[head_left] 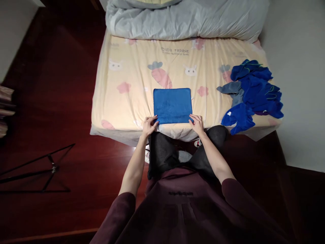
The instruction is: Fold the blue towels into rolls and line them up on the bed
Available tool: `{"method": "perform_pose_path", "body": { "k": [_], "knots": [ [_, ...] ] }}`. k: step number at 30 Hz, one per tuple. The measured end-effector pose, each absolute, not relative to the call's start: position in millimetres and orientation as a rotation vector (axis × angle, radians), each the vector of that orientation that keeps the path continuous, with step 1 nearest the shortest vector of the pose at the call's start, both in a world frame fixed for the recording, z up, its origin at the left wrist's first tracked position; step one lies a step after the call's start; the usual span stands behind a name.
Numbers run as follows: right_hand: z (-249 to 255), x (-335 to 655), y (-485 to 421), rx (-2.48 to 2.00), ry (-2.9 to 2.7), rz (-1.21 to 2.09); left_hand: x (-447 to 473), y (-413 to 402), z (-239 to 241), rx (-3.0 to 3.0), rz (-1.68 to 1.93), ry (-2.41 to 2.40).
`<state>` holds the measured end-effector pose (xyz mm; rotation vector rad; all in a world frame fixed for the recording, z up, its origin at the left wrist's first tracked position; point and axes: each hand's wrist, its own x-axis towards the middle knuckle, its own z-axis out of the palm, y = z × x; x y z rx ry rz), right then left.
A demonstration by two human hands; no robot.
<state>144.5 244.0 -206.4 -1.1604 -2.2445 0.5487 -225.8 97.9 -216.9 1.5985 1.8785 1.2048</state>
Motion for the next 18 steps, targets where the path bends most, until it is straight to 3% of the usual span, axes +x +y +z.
{"method": "perform_pose_path", "body": {
  "k": [10, 18],
  "knots": [
    [-205, 143, 247, -1.195, -2.216, 0.628, -226, 101, -217, 1.582, 1.124, 1.891],
    [-207, 140, 257, -1.269, -1.981, 0.903, -228, 109, -213, 1.470, 1.230, 1.924]
  ]
}}
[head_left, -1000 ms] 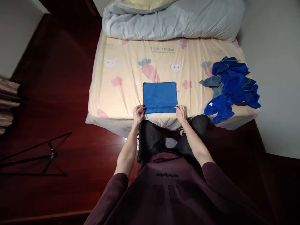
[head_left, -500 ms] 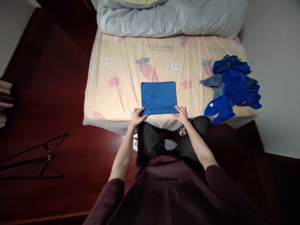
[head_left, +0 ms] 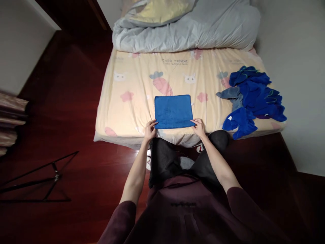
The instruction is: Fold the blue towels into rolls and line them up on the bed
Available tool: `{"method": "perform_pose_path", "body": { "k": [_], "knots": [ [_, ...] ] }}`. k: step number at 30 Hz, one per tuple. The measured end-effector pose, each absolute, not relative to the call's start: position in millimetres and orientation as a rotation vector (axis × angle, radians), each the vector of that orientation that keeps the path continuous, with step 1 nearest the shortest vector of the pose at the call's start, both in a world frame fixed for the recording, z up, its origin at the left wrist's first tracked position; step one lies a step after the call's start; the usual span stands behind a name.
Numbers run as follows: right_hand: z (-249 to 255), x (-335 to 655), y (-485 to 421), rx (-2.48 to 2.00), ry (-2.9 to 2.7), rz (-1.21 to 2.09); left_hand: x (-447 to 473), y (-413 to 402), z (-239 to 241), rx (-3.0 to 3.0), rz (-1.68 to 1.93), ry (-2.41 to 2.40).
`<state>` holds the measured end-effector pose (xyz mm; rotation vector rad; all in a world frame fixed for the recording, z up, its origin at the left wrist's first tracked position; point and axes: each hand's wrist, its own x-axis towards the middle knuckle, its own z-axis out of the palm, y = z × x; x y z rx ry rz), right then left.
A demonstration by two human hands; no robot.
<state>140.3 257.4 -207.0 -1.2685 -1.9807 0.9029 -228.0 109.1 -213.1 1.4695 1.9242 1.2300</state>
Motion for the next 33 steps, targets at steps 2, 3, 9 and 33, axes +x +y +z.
{"method": "perform_pose_path", "body": {
  "k": [2, 3, 9, 33],
  "knots": [
    [-207, 141, 262, -1.276, -1.933, 0.991, -231, 112, -215, 1.396, 1.270, 1.940],
    [-207, 142, 264, -1.274, -1.922, 1.024, -232, 114, -216, 1.373, 1.281, 1.943],
    [-211, 142, 270, -1.310, -1.880, 1.019, -240, 119, -221, 1.439, 1.270, 1.978],
    [-198, 134, 266, -1.316, -1.800, 0.923, -237, 118, -222, 1.184, 1.361, 1.974]
  ]
}}
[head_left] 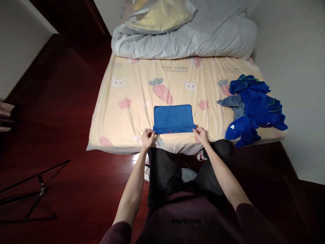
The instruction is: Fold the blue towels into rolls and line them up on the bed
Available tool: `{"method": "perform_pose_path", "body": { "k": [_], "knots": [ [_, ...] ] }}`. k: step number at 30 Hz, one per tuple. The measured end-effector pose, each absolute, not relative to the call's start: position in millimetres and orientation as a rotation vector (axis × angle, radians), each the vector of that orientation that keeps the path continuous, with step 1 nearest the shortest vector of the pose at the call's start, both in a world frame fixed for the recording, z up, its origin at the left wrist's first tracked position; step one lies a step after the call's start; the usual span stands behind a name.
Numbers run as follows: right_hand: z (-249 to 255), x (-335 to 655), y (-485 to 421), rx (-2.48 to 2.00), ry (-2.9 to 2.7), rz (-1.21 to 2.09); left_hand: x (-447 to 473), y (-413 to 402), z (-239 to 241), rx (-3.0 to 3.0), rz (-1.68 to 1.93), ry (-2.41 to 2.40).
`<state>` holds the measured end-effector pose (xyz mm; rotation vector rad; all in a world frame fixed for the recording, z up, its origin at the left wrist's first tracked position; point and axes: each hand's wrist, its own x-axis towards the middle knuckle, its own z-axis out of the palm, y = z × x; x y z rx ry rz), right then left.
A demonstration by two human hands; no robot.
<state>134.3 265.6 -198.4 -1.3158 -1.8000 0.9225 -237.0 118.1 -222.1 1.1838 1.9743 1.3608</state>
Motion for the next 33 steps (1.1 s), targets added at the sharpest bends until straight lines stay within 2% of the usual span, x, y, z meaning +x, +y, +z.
{"method": "perform_pose_path", "body": {
  "k": [26, 33],
  "knots": [
    [-207, 131, 265, -1.338, -1.847, 0.732, -231, 117, -215, 1.203, 1.362, 1.965],
    [-212, 132, 262, -1.360, -1.784, 0.785, -232, 115, -217, 1.184, 1.410, 1.944]
  ]
}}
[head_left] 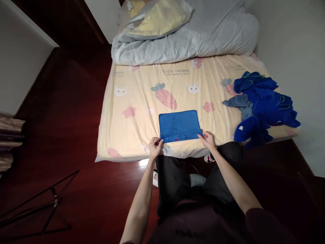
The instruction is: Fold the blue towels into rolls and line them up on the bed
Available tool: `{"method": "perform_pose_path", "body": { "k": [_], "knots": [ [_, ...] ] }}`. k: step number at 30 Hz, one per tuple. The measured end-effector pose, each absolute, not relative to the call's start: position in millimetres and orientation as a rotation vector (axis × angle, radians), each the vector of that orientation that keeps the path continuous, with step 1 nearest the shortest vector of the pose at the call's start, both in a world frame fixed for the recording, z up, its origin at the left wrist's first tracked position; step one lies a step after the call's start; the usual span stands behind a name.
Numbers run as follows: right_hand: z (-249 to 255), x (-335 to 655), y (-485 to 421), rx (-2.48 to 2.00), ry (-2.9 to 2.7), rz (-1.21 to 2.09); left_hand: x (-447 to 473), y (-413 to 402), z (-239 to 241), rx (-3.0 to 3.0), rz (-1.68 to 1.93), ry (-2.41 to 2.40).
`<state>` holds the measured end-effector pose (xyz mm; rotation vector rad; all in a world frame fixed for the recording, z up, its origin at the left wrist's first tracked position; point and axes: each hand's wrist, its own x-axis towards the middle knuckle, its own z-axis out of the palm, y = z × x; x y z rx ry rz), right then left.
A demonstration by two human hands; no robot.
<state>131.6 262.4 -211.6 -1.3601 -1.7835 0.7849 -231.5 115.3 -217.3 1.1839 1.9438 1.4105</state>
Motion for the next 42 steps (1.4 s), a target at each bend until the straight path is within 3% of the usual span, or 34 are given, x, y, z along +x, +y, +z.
{"method": "perform_pose_path", "body": {
  "k": [21, 33, 42],
  "knots": [
    [-218, 131, 258, -1.380, -1.728, 0.738, -229, 116, -222, 1.126, 1.463, 1.992],
    [-219, 118, 244, -1.397, -1.891, 0.259, -226, 115, -221, 1.168, 1.471, 2.090],
    [-224, 120, 244, -1.386, -2.023, 0.201, -220, 108, -221, 1.356, 1.422, 1.860]
  ]
}}
